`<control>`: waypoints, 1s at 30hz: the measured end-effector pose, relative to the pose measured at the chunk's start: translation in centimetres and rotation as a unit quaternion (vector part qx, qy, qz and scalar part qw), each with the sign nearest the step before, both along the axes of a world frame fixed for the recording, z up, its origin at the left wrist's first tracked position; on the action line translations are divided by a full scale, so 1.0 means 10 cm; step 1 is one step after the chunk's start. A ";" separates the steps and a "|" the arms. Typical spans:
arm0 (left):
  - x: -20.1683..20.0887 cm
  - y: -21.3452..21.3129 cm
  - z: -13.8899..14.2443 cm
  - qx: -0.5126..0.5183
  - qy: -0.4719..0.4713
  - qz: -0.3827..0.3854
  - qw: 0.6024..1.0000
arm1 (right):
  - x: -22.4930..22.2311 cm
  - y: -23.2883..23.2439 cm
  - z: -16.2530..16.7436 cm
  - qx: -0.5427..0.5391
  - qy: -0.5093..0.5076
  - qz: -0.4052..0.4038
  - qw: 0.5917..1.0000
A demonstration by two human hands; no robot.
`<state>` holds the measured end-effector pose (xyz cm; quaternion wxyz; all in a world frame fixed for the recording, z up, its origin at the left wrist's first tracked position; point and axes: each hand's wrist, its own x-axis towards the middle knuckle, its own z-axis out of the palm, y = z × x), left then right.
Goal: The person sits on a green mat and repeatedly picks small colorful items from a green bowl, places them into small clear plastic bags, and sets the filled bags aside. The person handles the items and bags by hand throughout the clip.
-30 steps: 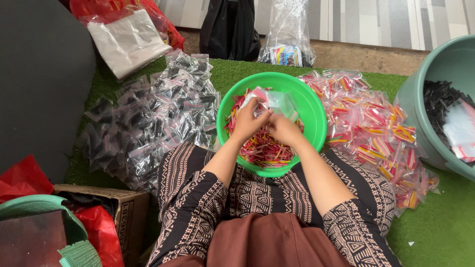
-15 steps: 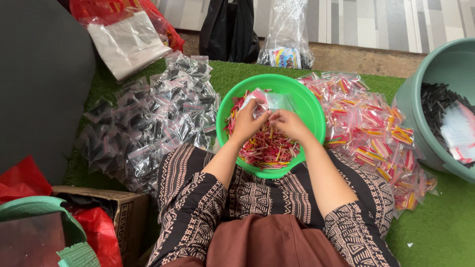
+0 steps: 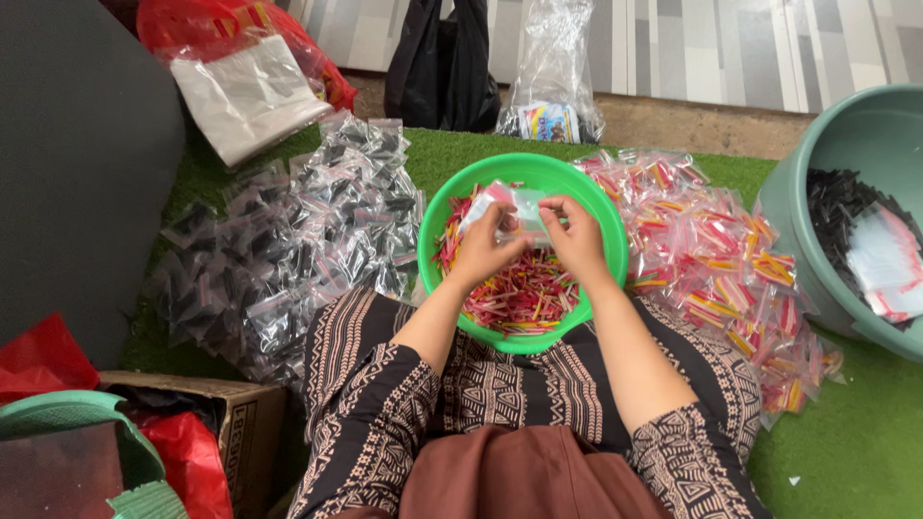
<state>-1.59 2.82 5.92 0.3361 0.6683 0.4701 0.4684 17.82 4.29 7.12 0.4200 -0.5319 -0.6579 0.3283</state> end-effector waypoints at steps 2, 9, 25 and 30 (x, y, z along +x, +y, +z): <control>0.00 0.00 -0.02 -0.018 0.012 0.026 0.999 | 0.08 0.03 -0.13 -0.080 -0.081 0.001 0.993; -0.01 -0.01 0.03 -0.017 -0.053 0.069 0.996 | -0.18 -0.18 -0.51 -0.099 -0.266 0.173 0.943; -0.02 0.04 -0.08 -0.026 -0.063 0.090 0.994 | -0.17 -0.10 -0.47 -0.133 -0.298 0.094 0.941; -0.02 0.03 -0.08 -0.011 -0.017 0.071 0.997 | 0.10 0.02 -0.22 -0.153 -0.221 0.053 0.962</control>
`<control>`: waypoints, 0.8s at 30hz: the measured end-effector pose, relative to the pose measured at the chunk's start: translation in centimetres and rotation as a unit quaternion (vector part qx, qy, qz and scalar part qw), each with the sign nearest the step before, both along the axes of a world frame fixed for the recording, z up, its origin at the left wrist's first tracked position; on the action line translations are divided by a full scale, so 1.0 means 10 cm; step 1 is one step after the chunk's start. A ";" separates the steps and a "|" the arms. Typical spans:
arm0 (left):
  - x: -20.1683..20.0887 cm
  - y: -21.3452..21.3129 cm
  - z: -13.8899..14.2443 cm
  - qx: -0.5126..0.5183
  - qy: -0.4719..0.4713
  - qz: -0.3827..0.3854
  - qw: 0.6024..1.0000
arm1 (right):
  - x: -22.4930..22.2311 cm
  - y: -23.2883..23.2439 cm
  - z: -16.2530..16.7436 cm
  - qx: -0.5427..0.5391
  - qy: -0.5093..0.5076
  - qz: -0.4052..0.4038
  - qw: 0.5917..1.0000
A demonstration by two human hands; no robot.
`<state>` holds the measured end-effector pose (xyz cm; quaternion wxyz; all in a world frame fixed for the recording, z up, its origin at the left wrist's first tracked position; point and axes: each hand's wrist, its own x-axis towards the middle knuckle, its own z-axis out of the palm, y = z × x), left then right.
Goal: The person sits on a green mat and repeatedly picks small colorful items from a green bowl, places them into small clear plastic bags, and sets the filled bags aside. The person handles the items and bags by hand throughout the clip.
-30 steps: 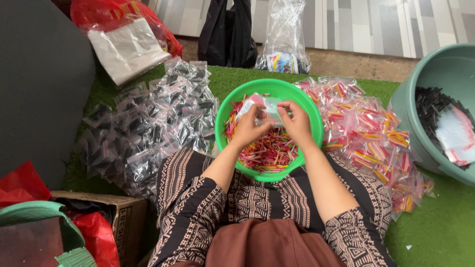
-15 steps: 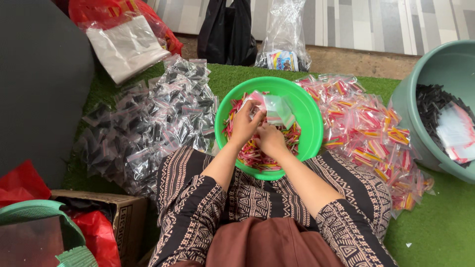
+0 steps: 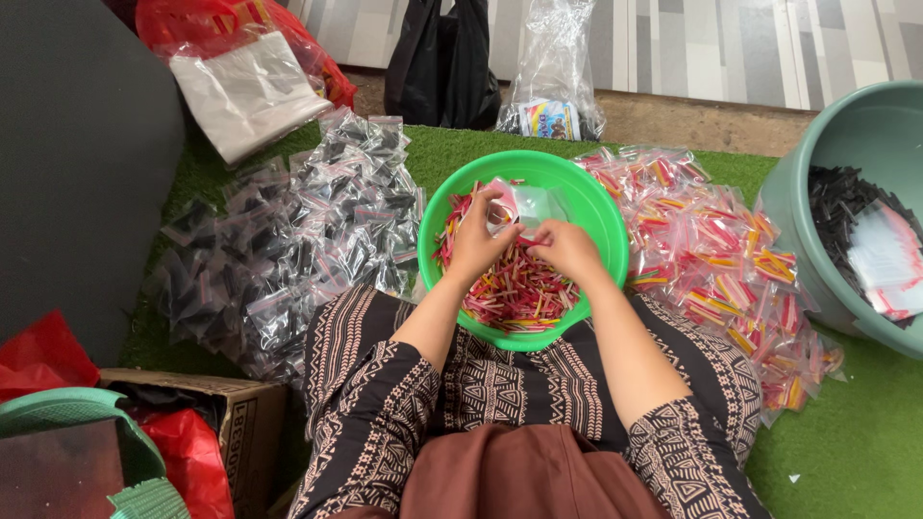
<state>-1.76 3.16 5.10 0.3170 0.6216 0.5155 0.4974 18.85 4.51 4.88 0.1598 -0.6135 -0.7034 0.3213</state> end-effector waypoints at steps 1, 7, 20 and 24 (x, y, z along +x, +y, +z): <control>0.00 0.00 0.01 -0.002 0.005 -0.002 1.000 | 0.04 0.01 0.07 -0.001 0.011 -0.007 1.000; 0.00 -0.06 0.11 0.004 0.041 -0.027 0.999 | 0.16 -0.02 0.54 0.109 0.038 -0.043 0.992; 0.03 -0.12 0.21 0.029 0.063 -0.057 0.996 | -0.13 -0.22 0.82 0.245 0.073 0.052 0.965; 0.03 -0.10 0.19 0.020 0.056 -0.034 0.998 | -0.06 -0.17 0.58 0.133 0.061 0.035 0.989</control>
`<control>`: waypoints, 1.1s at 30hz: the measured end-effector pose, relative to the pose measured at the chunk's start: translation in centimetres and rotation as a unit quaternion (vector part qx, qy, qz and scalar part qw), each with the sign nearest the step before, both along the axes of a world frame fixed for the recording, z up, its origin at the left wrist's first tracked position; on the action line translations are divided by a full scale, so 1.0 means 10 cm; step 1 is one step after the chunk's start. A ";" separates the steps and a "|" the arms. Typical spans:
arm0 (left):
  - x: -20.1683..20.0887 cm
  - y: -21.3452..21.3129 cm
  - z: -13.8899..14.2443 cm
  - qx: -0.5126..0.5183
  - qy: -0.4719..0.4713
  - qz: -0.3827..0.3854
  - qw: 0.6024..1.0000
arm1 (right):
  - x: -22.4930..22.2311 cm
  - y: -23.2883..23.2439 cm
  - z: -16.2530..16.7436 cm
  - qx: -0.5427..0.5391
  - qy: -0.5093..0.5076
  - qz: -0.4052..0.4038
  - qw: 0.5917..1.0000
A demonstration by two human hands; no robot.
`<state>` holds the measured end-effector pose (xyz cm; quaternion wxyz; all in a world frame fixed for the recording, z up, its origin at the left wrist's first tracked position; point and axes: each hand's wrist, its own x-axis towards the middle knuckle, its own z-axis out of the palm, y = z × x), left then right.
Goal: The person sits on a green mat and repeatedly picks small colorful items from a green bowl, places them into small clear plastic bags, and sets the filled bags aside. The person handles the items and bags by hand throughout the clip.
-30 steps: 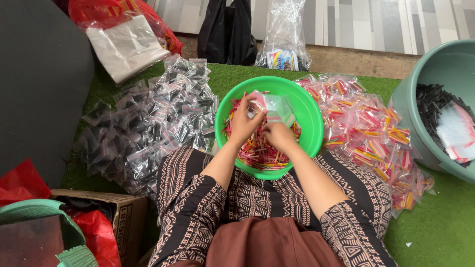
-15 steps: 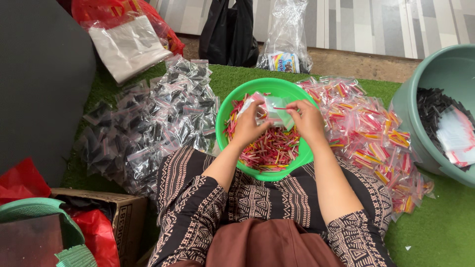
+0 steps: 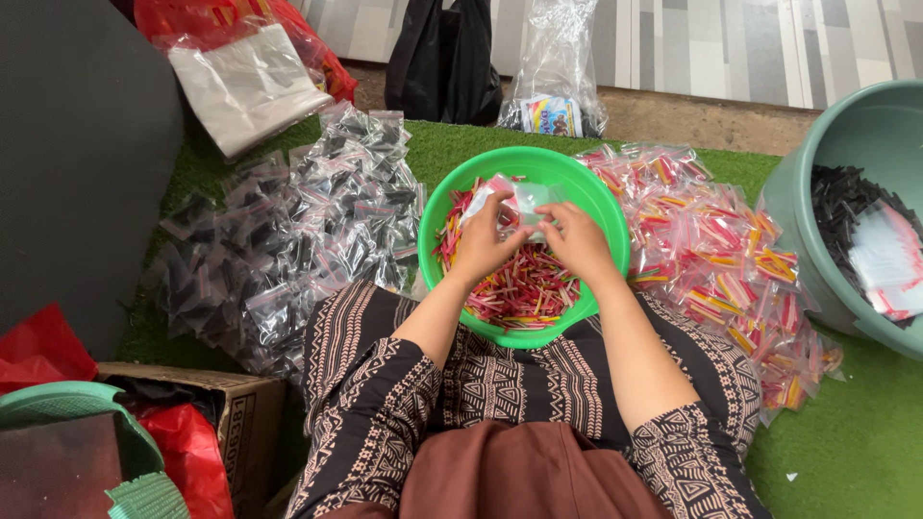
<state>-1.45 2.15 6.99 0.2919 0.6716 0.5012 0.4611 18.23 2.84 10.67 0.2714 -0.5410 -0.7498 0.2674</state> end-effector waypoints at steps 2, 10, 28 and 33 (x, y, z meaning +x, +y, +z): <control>-0.01 0.00 0.00 0.002 -0.003 0.007 1.000 | 0.00 0.02 -0.16 -0.033 -0.059 0.012 0.998; -0.01 -0.02 0.03 -0.029 -0.005 0.016 0.999 | -0.16 0.00 -0.64 -0.133 -0.161 0.107 0.972; 0.01 0.04 -0.19 -0.121 0.071 0.022 0.990 | 0.08 0.19 -0.61 0.009 0.076 -0.023 0.997; 0.02 0.00 -0.12 -0.119 0.050 -0.019 0.991 | 0.06 0.23 -0.47 0.004 0.228 -0.054 0.972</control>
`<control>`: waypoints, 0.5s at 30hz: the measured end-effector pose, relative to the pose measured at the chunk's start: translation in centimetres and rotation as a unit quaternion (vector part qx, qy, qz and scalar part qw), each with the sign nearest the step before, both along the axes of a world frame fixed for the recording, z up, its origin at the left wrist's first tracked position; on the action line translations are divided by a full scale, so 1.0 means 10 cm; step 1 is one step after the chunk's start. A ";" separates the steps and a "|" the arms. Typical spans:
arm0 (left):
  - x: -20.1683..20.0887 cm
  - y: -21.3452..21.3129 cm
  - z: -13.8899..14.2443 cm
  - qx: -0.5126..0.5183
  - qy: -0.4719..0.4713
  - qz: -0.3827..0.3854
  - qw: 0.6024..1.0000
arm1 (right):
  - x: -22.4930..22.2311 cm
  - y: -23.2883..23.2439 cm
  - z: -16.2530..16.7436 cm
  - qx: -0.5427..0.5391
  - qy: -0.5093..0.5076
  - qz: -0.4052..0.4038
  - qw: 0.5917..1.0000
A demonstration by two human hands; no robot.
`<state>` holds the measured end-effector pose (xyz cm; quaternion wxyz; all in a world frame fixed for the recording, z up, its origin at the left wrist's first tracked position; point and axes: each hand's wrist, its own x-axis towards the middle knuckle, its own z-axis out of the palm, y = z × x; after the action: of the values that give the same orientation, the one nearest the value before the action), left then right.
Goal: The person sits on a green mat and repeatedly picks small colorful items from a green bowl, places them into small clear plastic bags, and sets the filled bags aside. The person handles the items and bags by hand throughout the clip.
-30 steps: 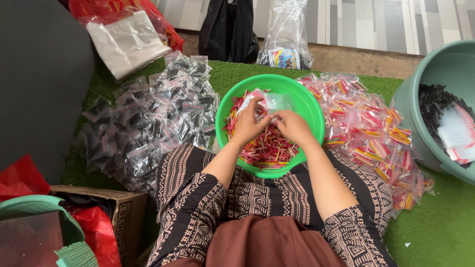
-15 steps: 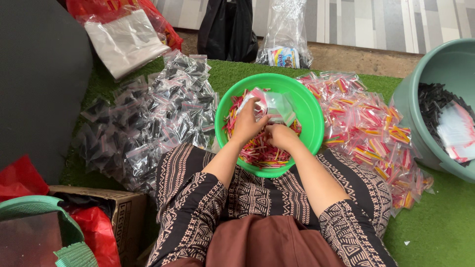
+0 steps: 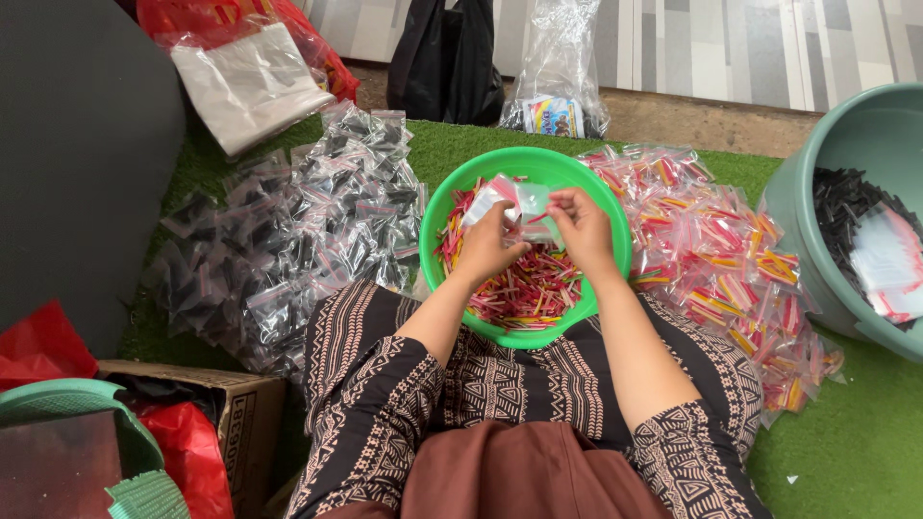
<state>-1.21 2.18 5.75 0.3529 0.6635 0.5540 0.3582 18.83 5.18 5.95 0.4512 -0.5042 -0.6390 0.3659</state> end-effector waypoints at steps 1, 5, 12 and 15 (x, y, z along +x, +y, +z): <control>0.00 0.00 0.01 0.005 0.001 -0.007 1.000 | -0.04 -0.01 -0.01 -0.008 0.027 0.020 0.999; 0.02 -0.01 0.03 0.011 -0.008 -0.023 1.000 | -0.16 -0.08 -0.05 -0.043 0.008 0.081 0.996; -0.01 0.02 -0.12 -0.026 0.069 0.066 0.995 | -0.18 -0.12 0.05 0.022 -0.129 -0.002 0.991; -0.04 0.03 -0.21 -0.017 0.167 0.106 0.980 | -0.19 -0.16 0.09 0.073 -0.195 0.000 0.978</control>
<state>-1.59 2.50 3.66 0.2270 0.6451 0.6785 0.2683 16.90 3.53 6.88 0.3539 -0.5316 -0.7395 0.2128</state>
